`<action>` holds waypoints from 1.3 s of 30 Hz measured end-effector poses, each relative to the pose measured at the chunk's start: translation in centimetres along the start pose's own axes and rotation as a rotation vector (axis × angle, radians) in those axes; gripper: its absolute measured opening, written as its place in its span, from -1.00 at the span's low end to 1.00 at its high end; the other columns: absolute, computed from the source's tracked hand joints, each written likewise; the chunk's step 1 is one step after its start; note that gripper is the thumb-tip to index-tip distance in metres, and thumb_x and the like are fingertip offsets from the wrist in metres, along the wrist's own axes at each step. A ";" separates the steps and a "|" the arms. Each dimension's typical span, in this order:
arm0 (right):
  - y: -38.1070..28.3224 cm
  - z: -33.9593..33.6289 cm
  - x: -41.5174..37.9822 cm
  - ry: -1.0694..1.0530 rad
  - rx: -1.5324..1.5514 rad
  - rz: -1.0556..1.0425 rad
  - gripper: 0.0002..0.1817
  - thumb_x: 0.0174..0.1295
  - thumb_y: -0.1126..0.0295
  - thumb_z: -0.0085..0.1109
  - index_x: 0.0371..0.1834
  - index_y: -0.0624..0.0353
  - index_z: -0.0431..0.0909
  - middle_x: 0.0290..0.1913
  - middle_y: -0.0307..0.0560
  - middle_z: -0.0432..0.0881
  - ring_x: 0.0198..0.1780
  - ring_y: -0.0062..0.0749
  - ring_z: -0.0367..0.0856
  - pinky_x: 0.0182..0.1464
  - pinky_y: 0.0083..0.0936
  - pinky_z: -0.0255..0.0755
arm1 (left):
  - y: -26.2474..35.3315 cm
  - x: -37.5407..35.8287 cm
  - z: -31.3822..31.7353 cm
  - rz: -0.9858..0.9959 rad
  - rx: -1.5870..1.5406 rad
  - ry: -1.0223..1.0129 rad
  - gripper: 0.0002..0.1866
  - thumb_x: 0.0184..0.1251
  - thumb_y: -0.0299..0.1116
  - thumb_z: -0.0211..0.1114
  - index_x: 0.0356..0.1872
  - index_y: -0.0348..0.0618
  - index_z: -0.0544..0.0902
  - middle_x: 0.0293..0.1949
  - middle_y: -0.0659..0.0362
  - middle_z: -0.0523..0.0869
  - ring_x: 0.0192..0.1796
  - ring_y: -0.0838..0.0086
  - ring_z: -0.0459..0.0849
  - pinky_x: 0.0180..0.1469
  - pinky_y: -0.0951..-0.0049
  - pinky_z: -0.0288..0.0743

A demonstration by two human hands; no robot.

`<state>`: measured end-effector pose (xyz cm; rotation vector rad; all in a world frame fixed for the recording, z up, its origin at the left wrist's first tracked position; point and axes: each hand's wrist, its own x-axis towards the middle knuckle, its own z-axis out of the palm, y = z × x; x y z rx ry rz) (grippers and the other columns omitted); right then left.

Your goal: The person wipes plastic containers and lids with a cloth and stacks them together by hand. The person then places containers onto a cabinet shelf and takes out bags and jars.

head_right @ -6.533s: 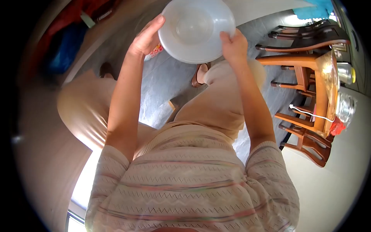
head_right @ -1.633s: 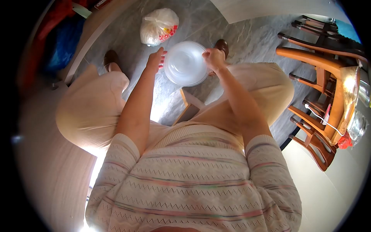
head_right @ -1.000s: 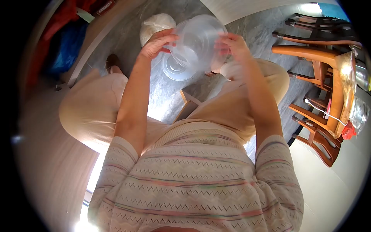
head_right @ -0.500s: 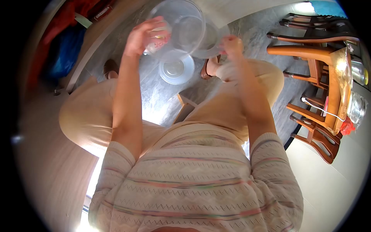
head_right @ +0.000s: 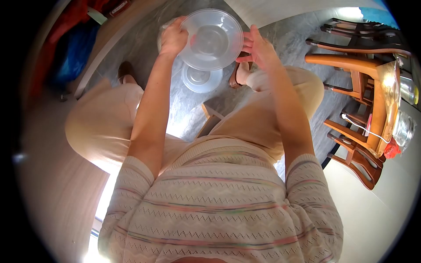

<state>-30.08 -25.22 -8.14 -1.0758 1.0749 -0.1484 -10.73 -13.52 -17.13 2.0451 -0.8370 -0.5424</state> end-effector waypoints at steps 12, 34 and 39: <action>-0.8 -0.1 1.2 0.310 -0.421 -0.260 -0.79 0.11 0.38 0.06 -0.29 0.31 0.54 -0.43 -0.11 0.62 -0.46 -0.43 0.62 -0.56 -0.59 0.42 | 2.6 -0.3 -3.2 -0.219 -0.481 -0.365 -0.57 -0.10 -0.07 0.24 -0.25 -0.18 0.63 -0.46 0.20 0.66 -0.43 0.57 0.58 -0.33 0.51 0.43; 0.7 -1.3 2.3 -0.108 -0.438 0.270 -0.82 0.04 0.31 0.18 -0.45 0.20 0.50 -0.62 -0.23 0.43 -0.75 -0.61 0.30 -0.80 -0.69 0.09 | 3.5 -0.7 -5.0 -0.302 -0.758 -0.298 -0.70 0.02 -0.23 0.26 -0.37 -0.32 0.63 -0.63 0.14 0.56 -0.66 0.49 0.47 -0.64 0.45 0.31; 1.9 -2.1 2.9 -0.122 -0.451 0.278 -0.81 0.03 0.32 0.19 -0.44 0.23 0.51 -0.61 -0.21 0.44 -0.71 -0.58 0.33 -0.77 -0.65 0.14 | 2.9 -0.5 -3.7 -0.308 -0.983 -0.328 -0.74 0.05 -0.33 0.26 -0.27 -0.28 0.61 -0.66 0.19 0.52 -0.70 0.56 0.40 -0.74 0.52 0.21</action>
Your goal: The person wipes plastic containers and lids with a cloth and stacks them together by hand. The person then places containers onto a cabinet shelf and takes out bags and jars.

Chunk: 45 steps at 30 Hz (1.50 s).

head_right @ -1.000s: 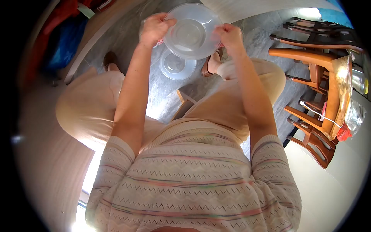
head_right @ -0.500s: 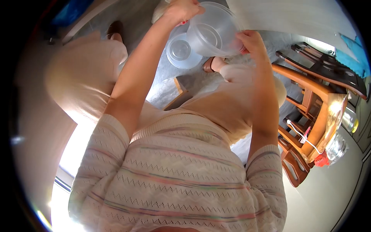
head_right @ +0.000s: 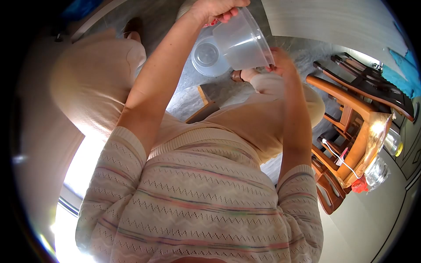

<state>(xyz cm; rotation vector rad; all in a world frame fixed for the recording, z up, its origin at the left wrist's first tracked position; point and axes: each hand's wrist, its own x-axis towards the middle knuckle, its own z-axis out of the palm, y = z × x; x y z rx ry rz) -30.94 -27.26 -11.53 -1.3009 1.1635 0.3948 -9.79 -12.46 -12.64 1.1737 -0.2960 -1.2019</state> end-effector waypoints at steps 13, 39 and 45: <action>11.6 4.2 7.9 0.322 -0.420 -0.140 -0.72 0.11 0.35 -0.05 -0.58 0.37 0.48 -0.67 -0.06 0.53 -0.74 -0.41 0.49 -0.77 -0.53 0.39 | -11.4 2.5 -4.1 -0.262 0.874 -0.098 -0.55 -0.13 -0.44 0.26 -0.07 -0.17 0.55 -0.52 0.07 0.62 -0.63 0.51 0.56 -0.59 0.50 0.44; 10.9 6.9 12.4 0.258 -0.671 0.142 -0.62 0.21 0.20 -0.07 -0.19 0.39 0.27 -0.53 0.09 0.58 -0.65 -0.30 0.56 -0.66 -0.47 0.44 | -21.2 2.5 -6.6 -0.603 0.996 0.067 -0.64 -0.01 -0.38 0.11 -0.09 -0.01 0.52 -0.06 0.02 0.56 0.04 0.15 0.51 0.03 0.23 0.41; 12.2 5.9 12.9 0.201 -0.590 0.079 -0.54 0.07 0.20 -0.14 -0.86 0.27 0.44 -0.80 -0.01 0.50 -0.81 -0.34 0.44 -0.72 -0.45 0.36 | -24.7 3.3 -7.7 -0.409 1.114 0.014 -0.64 -0.12 -0.31 0.20 -0.18 -0.07 0.57 -0.29 0.00 0.64 -0.18 0.13 0.61 -0.09 0.23 0.48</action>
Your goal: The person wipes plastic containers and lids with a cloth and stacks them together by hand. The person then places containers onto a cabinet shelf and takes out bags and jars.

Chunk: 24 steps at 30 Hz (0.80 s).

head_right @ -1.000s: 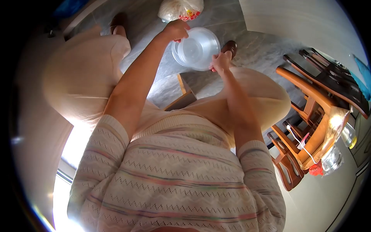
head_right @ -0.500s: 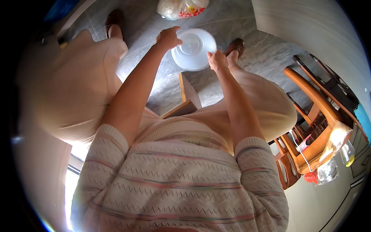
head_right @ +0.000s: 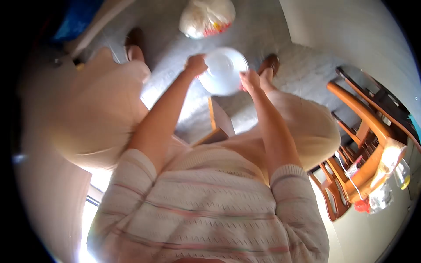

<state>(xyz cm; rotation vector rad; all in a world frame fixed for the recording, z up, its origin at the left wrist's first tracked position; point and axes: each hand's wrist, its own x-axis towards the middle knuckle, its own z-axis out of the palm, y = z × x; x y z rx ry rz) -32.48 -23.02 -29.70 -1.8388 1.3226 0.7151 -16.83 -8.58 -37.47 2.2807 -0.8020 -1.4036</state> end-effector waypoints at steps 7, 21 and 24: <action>0.1 -4.1 1.4 0.160 -0.095 -0.373 -0.65 0.01 0.26 -0.08 -0.63 0.38 0.49 -0.75 0.10 0.50 -0.74 -0.22 0.51 -0.60 -0.30 0.42 | 5.9 -0.6 -7.3 0.122 -0.151 -0.084 -0.82 -0.12 -0.49 0.04 -0.59 -0.38 0.59 -0.63 -0.07 0.61 -0.64 0.26 0.63 -0.39 0.33 0.58; -19.7 -12.9 -14.4 -0.013 0.246 -0.585 -0.59 0.14 0.10 0.04 -0.20 0.28 0.43 -0.52 -0.10 0.53 -0.70 -0.50 0.47 -0.71 -0.65 0.30 | 10.0 -15.7 -29.6 0.141 -0.025 0.250 -0.82 -0.11 -0.54 0.06 -0.49 -0.44 0.58 -0.57 -0.04 0.63 -0.59 0.32 0.65 -0.57 0.36 0.54; -25.6 -15.3 -15.9 -0.141 0.175 -0.643 -0.46 0.15 -0.09 -0.04 -0.12 0.21 0.40 -0.39 -0.13 0.54 -0.58 -0.55 0.50 -0.66 -0.69 0.31 | 8.7 -20.4 -34.6 0.067 0.067 0.359 -0.79 -0.13 -0.53 0.06 -0.43 -0.35 0.61 -0.53 -0.02 0.64 -0.58 0.33 0.65 -0.54 0.38 0.54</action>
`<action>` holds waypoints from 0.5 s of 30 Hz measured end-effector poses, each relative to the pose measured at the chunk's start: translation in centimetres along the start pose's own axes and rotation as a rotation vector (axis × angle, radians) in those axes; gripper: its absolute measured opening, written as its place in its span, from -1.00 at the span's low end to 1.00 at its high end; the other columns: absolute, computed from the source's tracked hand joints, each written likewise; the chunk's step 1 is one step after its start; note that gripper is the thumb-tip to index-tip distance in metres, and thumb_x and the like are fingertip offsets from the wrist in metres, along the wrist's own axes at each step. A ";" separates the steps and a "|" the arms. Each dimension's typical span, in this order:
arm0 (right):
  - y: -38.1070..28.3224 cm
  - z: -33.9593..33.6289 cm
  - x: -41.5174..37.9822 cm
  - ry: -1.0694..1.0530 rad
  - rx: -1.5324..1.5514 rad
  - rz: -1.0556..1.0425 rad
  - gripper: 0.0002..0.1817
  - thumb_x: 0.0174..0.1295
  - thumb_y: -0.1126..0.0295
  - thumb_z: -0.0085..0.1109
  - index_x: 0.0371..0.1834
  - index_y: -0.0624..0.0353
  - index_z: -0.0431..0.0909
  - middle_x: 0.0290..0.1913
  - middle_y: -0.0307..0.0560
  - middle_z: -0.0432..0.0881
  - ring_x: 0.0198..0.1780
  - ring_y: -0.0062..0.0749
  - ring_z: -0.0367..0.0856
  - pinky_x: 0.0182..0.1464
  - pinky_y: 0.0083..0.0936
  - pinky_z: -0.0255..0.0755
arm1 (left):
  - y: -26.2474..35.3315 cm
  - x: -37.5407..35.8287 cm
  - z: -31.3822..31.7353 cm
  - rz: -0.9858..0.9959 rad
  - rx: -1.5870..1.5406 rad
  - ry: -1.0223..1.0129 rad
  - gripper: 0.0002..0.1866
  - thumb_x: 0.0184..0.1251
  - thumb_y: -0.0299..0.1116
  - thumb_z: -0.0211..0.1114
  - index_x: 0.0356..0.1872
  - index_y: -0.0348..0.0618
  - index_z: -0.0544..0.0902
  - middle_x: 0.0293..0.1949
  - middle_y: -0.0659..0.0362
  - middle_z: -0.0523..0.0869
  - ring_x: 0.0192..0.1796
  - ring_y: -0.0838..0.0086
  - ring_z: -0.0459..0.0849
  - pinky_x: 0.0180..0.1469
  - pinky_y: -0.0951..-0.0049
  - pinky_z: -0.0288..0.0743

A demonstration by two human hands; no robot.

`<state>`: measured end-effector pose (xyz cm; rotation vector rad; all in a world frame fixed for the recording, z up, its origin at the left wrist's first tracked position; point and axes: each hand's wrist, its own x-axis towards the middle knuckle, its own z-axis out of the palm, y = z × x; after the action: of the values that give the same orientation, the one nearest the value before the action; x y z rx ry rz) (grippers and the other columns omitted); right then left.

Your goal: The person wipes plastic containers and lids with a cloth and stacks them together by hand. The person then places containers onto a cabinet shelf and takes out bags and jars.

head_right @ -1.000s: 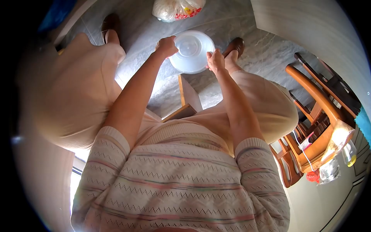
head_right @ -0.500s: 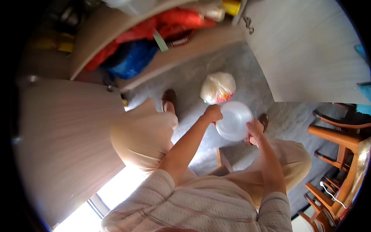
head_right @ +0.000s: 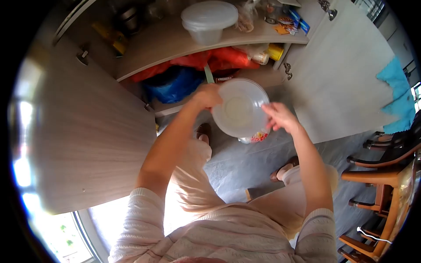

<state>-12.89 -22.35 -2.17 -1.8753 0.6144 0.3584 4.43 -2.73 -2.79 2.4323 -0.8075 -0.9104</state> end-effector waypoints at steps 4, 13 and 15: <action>-8.2 -1.9 4.8 0.187 0.214 -0.134 -0.34 0.10 -0.16 -0.01 -0.04 0.27 0.33 -0.18 -0.03 0.54 -0.29 -0.40 0.56 -0.38 -0.46 0.44 | -3.4 -2.8 -1.5 0.021 -0.207 0.204 -0.75 -0.13 -0.51 0.06 -0.37 -0.24 0.63 -0.51 -0.03 0.65 -0.55 0.30 0.66 -0.49 0.38 0.54; -22.8 1.3 14.3 0.213 0.686 -0.136 -0.25 -0.02 0.00 0.24 0.19 0.06 0.14 0.14 0.08 0.23 0.00 -0.05 0.40 -0.14 -0.09 0.47 | -4.1 -1.3 -1.9 0.002 -0.046 0.251 -0.73 -0.01 -0.51 0.04 -0.25 -0.19 0.62 -0.18 -0.10 0.59 -0.09 0.17 0.57 -0.04 0.27 0.44; -23.7 2.2 15.3 0.237 0.739 -0.110 -0.31 -0.04 0.04 0.27 0.13 0.05 0.22 0.04 0.00 0.29 -0.06 -0.14 0.39 -0.17 -0.08 0.48 | -4.4 -1.3 -2.2 -0.021 -0.026 0.246 -0.72 -0.03 -0.51 0.04 -0.26 -0.17 0.62 -0.21 -0.08 0.60 -0.12 0.16 0.58 -0.07 0.29 0.45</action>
<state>13.29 -17.24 7.39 -1.2324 0.6810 -0.1606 6.81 1.77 -3.12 2.4711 -0.6778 -0.6074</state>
